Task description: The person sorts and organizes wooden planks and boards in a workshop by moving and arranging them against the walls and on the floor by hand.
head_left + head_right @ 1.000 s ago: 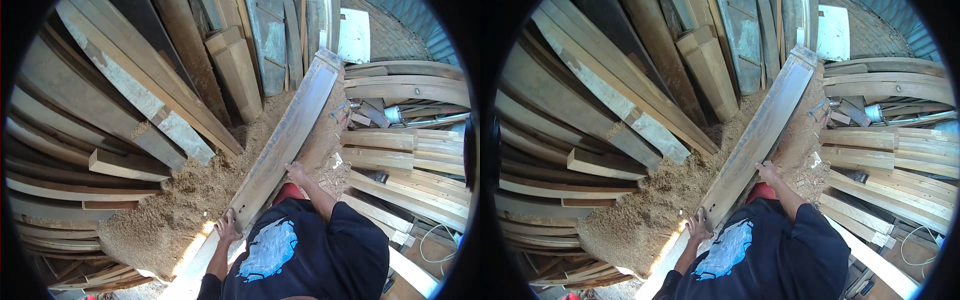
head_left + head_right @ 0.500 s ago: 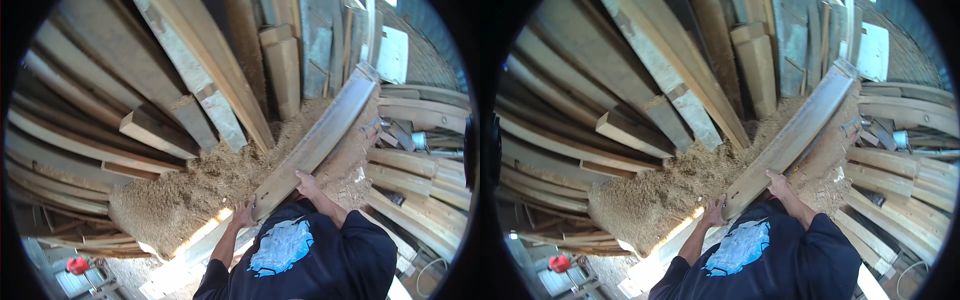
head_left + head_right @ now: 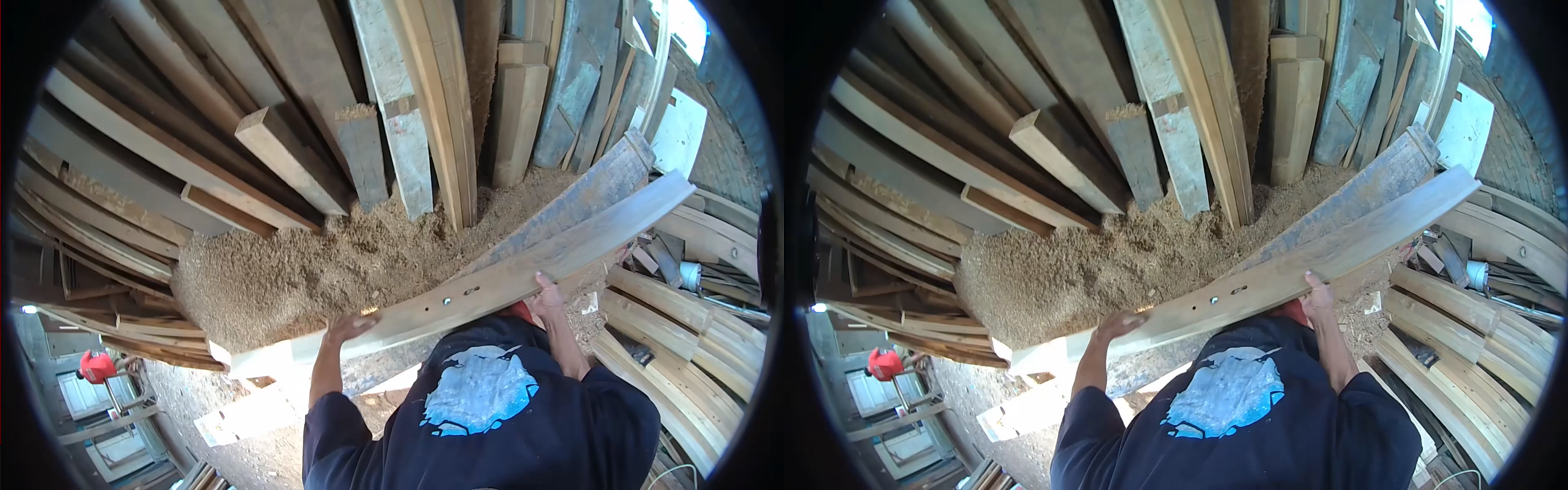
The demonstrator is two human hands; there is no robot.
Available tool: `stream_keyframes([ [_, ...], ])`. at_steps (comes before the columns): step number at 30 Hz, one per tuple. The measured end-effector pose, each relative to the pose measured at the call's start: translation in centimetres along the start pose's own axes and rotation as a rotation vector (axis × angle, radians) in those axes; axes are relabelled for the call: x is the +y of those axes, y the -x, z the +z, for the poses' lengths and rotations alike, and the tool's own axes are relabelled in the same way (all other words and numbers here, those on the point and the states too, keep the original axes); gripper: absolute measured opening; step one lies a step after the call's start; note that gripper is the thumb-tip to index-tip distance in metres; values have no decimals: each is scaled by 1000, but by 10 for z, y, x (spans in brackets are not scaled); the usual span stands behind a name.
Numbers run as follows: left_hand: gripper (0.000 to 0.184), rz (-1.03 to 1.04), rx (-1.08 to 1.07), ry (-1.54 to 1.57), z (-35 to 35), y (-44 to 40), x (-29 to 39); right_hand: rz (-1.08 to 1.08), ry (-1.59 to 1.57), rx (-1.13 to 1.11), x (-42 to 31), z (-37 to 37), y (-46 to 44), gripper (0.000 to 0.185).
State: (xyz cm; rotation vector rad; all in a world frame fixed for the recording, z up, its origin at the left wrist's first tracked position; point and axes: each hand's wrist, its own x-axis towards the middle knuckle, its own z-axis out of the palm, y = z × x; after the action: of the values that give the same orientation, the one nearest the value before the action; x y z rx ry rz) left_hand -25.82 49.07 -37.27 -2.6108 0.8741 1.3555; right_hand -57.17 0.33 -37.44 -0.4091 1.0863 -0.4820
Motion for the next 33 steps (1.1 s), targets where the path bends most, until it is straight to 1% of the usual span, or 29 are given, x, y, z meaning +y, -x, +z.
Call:
stream_keyframes([
  [1, 98, 9, 6, -38, -8, -8, 13, -42, 18, 5, -6, -2, 7, 45],
  [4, 104, -16, -286, -33, -18, -53, 24, -165, 41, 20, -32, -1, 35, 44],
  [7, 93, 138, -183, 108, -14, -62, 33, -300, 20, 2, -57, 5, 66, 46],
  [8, 91, 117, -146, 99, -18, -61, 39, -348, 5, -15, -66, 11, 73, 47],
  [11, 96, 255, 13, 170, -29, -69, 46, -537, -37, -145, -100, 34, 93, 51],
  [12, 83, 275, 147, 94, -74, -24, 84, -640, 6, -126, -118, 48, 100, 51],
  [13, 79, 335, 220, 164, -79, -30, 82, -740, 46, -102, -136, 63, 111, 52],
  [15, 72, 458, 378, 301, -91, -44, 76, -919, 118, -233, -181, 95, 137, 51],
  [16, 72, 462, 410, 358, -114, -30, 82, -985, 107, -381, -203, 118, 153, 54],
  [18, 76, 459, 459, 482, -177, 33, 115, -1074, 38, -679, -233, 170, 196, 60],
  [19, 77, 480, 499, 454, -197, 44, 115, -1101, -23, -825, -236, 199, 216, 63],
  [20, 80, 547, 609, 480, -219, 64, 125, -1169, -31, -924, -230, 227, 228, 71],
  [21, 81, 579, 678, 542, -243, 104, 150, -1237, -41, -1024, -219, 253, 238, 79],
  [23, 78, 592, 832, 488, -267, 120, 157, -1376, 74, -877, -173, 297, 250, 84],
  [25, 73, 653, 985, 540, -278, 130, 169, -1465, 123, -844, -172, 333, 283, 80],
  [26, 73, 674, 983, 588, -286, 141, 178, -1513, 117, -866, -180, 346, 292, 80],
  [28, 75, 647, 1008, 672, -294, 154, 197, -1604, 83, -917, -206, 363, 307, 79],
  [30, 79, 649, 1056, 721, -302, 148, 208, -1673, 61, -968, -231, 377, 316, 79],
  [33, 84, 646, 975, 896, -312, 135, 222, -1751, 63, -1005, -259, 386, 320, 78],
])
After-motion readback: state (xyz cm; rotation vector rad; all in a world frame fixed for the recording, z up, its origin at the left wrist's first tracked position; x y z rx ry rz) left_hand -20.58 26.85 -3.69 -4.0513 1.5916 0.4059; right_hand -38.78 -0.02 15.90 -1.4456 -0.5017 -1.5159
